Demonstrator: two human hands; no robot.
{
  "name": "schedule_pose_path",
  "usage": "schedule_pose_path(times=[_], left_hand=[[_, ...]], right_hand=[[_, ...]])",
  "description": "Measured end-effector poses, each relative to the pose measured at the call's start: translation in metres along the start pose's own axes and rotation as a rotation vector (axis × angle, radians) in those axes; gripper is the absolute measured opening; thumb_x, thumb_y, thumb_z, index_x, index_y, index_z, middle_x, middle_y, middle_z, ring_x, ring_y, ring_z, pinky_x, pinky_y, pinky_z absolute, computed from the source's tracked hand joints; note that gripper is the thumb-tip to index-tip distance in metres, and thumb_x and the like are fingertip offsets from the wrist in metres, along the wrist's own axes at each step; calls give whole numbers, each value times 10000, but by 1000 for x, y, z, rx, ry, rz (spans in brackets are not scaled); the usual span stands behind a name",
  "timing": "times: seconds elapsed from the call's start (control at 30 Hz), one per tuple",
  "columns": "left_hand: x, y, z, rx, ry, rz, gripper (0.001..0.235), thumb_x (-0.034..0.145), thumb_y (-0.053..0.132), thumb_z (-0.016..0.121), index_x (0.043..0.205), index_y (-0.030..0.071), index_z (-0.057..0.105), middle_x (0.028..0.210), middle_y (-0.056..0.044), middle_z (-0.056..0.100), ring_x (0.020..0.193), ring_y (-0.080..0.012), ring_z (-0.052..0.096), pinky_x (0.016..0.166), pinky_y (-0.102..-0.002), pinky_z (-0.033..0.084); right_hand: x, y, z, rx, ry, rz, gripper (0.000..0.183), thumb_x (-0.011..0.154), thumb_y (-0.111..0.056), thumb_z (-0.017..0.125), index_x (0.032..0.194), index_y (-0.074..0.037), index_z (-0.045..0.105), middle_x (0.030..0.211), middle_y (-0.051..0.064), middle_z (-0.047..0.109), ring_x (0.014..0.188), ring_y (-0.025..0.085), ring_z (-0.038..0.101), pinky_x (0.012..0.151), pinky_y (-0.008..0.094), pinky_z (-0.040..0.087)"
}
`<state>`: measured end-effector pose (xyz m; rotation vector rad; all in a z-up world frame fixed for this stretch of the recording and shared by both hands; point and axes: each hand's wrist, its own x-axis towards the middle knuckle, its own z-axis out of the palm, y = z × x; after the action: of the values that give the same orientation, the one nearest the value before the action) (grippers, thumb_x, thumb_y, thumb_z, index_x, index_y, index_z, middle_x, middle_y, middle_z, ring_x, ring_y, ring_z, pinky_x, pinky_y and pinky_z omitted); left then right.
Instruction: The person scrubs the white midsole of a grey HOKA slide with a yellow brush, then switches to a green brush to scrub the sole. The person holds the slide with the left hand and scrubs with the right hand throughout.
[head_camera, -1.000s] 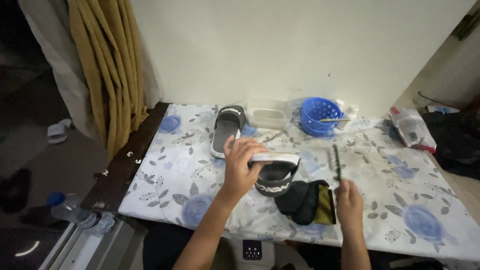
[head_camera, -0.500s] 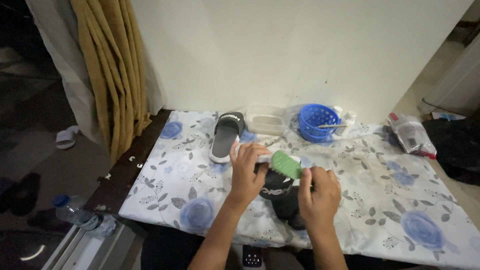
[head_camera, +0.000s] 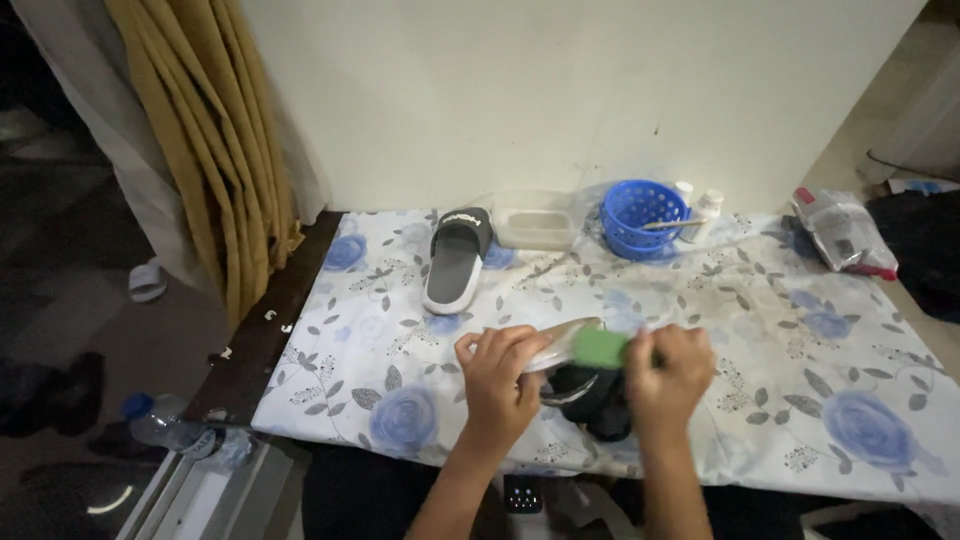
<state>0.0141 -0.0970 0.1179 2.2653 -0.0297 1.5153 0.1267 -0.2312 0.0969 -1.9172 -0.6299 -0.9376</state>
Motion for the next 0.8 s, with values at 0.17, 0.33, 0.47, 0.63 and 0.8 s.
schedule_pose_path(times=[0.17, 0.33, 0.47, 0.63, 0.8], left_hand=[[-9, -4, 0, 9, -12, -37, 312, 713, 24, 509, 983, 160, 581, 938, 22, 596, 855, -159, 555, 782, -320, 249], [-7, 0, -12, 16, -13, -37, 143, 807, 110, 543, 936, 149, 590, 925, 18, 611, 826, -160, 571, 756, -324, 242], [-11, 5, -19, 29, -41, -83, 222, 795, 77, 542, 990, 165, 604, 961, 22, 626, 890, -148, 582, 791, -306, 256], [-15, 3, -29, 33, -76, -118, 157, 821, 131, 559, 961, 168, 617, 952, 53, 646, 876, -125, 592, 788, -285, 259], [-20, 3, -40, 22, -34, -125, 168, 812, 143, 548, 959, 155, 627, 958, 32, 675, 851, -141, 621, 778, -321, 273]], right_hand=[[3, -24, -4, 187, -47, -13, 383, 882, -168, 447, 526, -106, 321, 484, 12, 311, 531, 157, 283, 580, 338, 245], [4, -17, -5, 100, -36, -61, 294, 765, -148, 609, 540, -98, 427, 554, 39, 389, 542, 189, 361, 598, 362, 263], [1, -13, 1, 259, -41, 33, 277, 837, -95, 587, 589, -84, 462, 561, 12, 426, 548, 134, 374, 548, 283, 303], [-7, -45, -10, 195, -119, 16, 218, 758, -219, 632, 600, -129, 514, 559, -18, 471, 532, 124, 399, 613, 299, 311], [-6, -35, -6, 391, -132, 377, 195, 858, -116, 590, 679, -83, 522, 603, 4, 532, 566, 90, 484, 529, 213, 377]])
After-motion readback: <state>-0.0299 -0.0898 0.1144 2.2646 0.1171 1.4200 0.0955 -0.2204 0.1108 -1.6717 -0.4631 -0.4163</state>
